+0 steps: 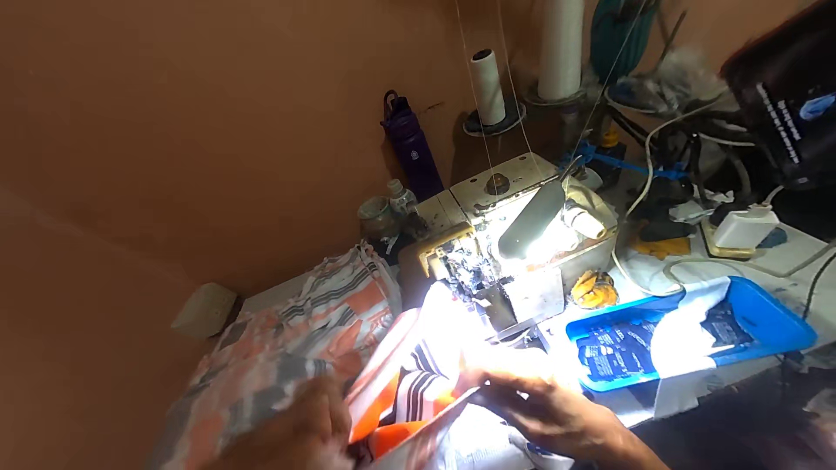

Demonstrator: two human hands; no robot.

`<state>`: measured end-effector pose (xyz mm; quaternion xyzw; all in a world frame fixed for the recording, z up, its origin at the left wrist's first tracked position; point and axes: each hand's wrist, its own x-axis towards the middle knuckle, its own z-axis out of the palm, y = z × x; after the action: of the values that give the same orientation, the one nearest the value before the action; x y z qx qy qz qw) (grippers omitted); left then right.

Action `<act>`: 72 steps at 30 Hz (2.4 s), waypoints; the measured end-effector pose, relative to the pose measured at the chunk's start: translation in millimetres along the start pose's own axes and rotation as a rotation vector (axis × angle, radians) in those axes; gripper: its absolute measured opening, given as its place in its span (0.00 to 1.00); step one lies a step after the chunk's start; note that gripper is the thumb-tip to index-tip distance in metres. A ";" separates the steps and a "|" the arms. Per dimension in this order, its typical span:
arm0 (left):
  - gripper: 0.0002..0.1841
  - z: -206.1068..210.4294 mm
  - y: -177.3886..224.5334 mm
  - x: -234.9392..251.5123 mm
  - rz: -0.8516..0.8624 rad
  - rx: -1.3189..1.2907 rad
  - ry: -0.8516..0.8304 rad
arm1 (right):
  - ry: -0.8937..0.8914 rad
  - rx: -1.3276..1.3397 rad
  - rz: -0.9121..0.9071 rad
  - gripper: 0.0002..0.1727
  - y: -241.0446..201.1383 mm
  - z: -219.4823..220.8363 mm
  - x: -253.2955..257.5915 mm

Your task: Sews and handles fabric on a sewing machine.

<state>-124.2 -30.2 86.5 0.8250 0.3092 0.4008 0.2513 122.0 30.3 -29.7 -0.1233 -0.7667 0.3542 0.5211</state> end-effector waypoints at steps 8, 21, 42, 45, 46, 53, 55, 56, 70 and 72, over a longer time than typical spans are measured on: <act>0.08 13.5 -58.8 26.2 -0.066 -0.293 -0.029 | 0.293 0.178 0.255 0.09 -6.2 25.3 -57.1; 0.13 41.0 -70.4 45.6 -0.160 0.125 -0.012 | 0.313 0.196 0.213 0.10 29.2 16.9 -28.1; 0.05 154.5 -70.9 23.1 -0.241 1.084 0.416 | 0.063 -1.017 0.503 0.15 -4.2 26.0 -117.7; 0.07 154.7 -71.8 25.2 -0.242 1.096 0.418 | 0.018 -1.013 0.441 0.15 -2.1 19.2 -120.6; 0.07 154.6 -72.4 26.9 -0.246 1.093 0.417 | -0.004 -0.989 0.432 0.15 -2.9 16.0 -120.7; 0.13 129.3 -105.6 51.4 -0.330 0.906 0.442 | -0.134 -1.090 0.293 0.14 -4.4 3.3 -126.6; 0.13 113.7 -117.4 63.4 -0.430 0.757 0.413 | -0.166 -1.144 0.255 0.14 -4.6 -0.7 -128.3; 0.13 105.7 -120.3 68.7 -0.507 0.683 0.395 | -0.180 -1.168 0.244 0.13 -6.4 -3.2 -128.3; 0.11 140.6 -66.6 -2.0 -0.376 0.773 0.695 | 0.057 -0.593 0.607 0.20 -44.7 -4.7 -84.1; 0.12 136.7 -63.8 4.6 -0.359 0.782 0.696 | 0.174 -0.745 0.411 0.21 -26.8 6.6 -59.1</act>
<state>-30.0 -6.2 -28.9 0.6102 0.6355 0.4558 -0.1265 146.2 -24.7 -55.1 -0.4825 -0.7549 0.1378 0.4222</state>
